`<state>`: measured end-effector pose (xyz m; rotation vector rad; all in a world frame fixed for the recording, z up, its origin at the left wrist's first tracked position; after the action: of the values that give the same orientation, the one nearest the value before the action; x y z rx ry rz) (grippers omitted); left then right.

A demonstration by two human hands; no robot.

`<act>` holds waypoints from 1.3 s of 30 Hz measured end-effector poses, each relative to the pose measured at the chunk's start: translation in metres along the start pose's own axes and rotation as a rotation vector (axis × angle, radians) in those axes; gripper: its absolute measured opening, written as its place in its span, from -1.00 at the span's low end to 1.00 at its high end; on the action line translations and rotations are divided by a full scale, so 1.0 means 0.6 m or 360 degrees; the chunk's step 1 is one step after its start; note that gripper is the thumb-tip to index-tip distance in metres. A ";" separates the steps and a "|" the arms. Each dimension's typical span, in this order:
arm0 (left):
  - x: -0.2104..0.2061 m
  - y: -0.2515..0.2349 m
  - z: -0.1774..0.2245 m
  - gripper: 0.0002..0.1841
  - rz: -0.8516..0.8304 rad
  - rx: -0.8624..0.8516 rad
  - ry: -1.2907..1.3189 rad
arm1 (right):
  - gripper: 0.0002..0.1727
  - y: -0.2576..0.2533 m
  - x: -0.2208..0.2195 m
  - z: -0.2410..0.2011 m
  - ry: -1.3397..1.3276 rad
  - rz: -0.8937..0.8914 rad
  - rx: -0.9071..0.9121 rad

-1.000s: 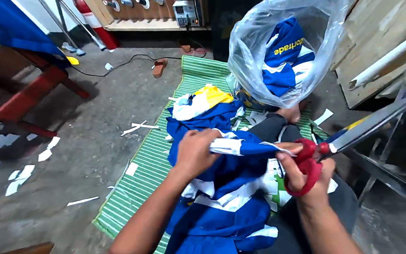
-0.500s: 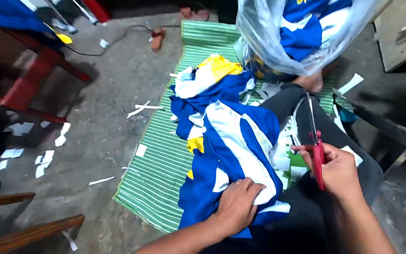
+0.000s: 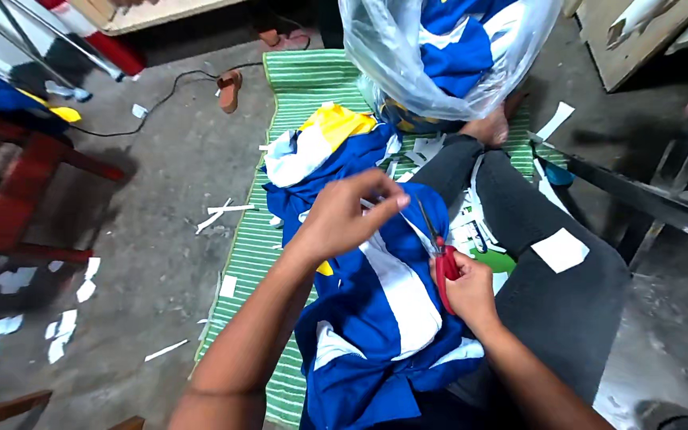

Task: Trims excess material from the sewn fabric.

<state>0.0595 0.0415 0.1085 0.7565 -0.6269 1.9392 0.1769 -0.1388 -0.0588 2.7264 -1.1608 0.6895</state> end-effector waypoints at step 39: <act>-0.081 -0.044 -0.060 -0.85 -0.0071 0.0716 0.0981 | -0.22 0.100 0.274 0.035 -0.0004 -0.0816 -0.0257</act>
<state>0.0927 0.0500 0.0516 0.3845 0.2048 2.1463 0.2421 -0.2953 -0.0094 2.7066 -0.4498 0.4936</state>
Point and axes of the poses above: each hand's wrist, its own y-axis away from the middle knuckle, its own x-axis out of the back of the hand, z = x × y, the point moved 4 cm from there along -y, towards the middle knuckle, and after that the axes turned 1 degree about z, right-handed, at the moved point
